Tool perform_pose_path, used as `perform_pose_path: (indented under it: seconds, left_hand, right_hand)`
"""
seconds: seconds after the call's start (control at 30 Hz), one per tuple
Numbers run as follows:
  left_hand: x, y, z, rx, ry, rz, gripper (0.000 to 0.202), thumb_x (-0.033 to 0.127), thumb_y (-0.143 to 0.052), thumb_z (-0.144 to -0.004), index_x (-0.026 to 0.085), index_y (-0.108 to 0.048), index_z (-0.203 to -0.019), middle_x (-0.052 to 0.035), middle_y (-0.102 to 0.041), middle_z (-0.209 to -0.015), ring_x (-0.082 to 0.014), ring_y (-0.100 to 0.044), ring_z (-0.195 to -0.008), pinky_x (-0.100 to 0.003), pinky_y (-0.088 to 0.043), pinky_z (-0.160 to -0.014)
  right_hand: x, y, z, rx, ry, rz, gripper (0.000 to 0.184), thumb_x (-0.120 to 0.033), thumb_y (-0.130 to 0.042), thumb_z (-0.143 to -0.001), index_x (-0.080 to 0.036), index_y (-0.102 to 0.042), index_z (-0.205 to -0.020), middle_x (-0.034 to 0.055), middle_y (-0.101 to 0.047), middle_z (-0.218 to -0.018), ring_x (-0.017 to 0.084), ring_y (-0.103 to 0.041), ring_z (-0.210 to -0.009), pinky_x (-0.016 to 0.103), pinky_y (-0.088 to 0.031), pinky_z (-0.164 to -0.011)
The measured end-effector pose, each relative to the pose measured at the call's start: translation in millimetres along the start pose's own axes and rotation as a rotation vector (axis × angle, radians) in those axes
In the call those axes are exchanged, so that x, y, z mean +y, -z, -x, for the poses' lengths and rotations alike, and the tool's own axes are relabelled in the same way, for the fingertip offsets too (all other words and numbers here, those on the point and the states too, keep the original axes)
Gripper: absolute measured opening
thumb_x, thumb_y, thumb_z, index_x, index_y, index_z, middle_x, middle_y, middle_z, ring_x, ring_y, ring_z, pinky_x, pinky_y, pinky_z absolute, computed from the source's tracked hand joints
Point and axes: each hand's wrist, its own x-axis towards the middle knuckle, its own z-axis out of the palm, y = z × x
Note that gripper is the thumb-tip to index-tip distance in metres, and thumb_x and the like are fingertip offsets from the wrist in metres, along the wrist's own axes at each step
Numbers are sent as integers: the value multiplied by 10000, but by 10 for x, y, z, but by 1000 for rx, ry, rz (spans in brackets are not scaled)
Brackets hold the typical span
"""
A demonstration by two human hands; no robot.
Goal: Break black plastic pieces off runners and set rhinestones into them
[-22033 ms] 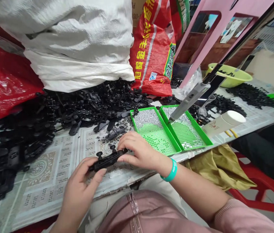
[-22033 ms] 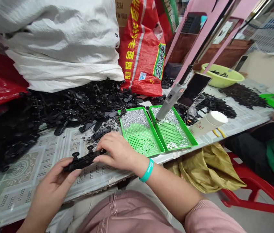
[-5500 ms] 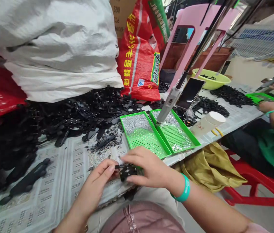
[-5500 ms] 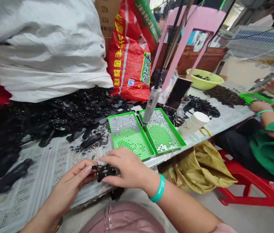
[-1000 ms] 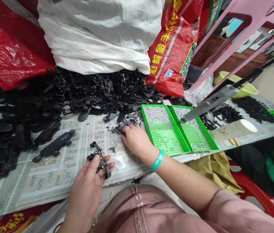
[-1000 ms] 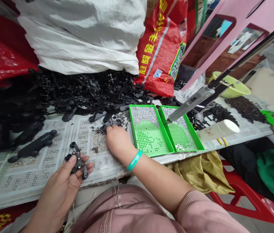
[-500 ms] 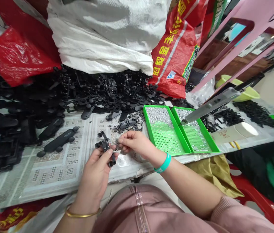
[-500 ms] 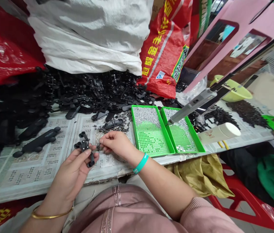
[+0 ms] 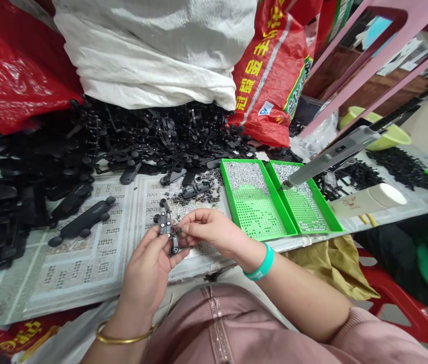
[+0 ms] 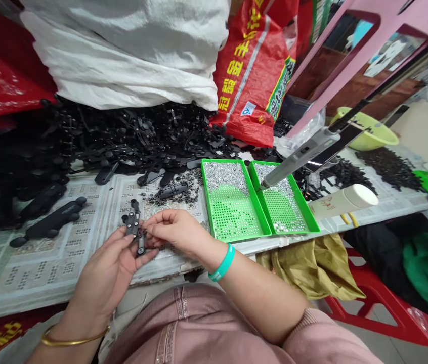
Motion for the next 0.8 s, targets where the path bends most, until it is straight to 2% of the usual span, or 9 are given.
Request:
perform_pose_path:
  seconds: [0.07, 0.17, 0.33, 0.43, 0.6, 0.8]
  left_hand:
    - [-16, -8, 5, 43, -22, 1, 163, 212, -639, -728, 190, -601, -885, -35, -669, -964, -177, -617, -862, -383, -546, -721]
    - [-46, -19, 7, 105, -48, -1, 206, 225, -694, -691, 183, -611, -875, -33, -670, -964, -166, -618, -849, -372, -543, -743]
    - [-100, 3, 2, 128, -120, -57, 248, 264, -724, -674, 194, -647, -899, -18, -674, -953, -154, -614, -858, -343, -528, -783]
    - [-115, 1, 5, 156, -149, -94, 277, 281, -732, -668, 194, -657, -920, -20, -676, -948, -158, -618, -861, -326, -526, -778]
    - [-88, -41, 9, 149, -108, -103, 327, 250, -771, -599, 165, -667, -897, -23, -678, -896, -148, -623, -809, -309, -529, -760]
    - [-68, -34, -8, 107, -52, -22, 225, 195, -750, -604, 166, -676, -814, -11, -686, -835, -130, -621, -751, -292, -536, -708]
  right_hand:
    - [8, -18, -5, -4, -23, -10, 43, -91, -600, -730, -114, -636, -736, -27, -609, -561, 43, -541, -501, 177, -442, -537]
    - [38, -29, -38, 18, -24, -4, 28, -91, -632, -702, -112, -639, -720, -30, -602, -561, 40, -522, -494, 172, -423, -516]
    - [68, -31, -78, 30, -47, 11, 39, -75, -608, -703, -107, -629, -710, -26, -604, -575, 33, -503, -479, 171, -412, -510]
    - [70, -17, -96, 19, -14, 78, 62, -58, -585, -706, -108, -622, -706, -34, -585, -557, 33, -498, -472, 169, -403, -497]
    - [91, 28, -121, -35, 34, 150, 50, -85, -619, -689, -110, -627, -731, -34, -588, -573, 45, -529, -508, 175, -428, -519]
    - [130, 26, -91, -24, 35, 111, 75, -124, -643, -682, -121, -628, -755, -26, -617, -612, 77, -587, -576, 215, -489, -590]
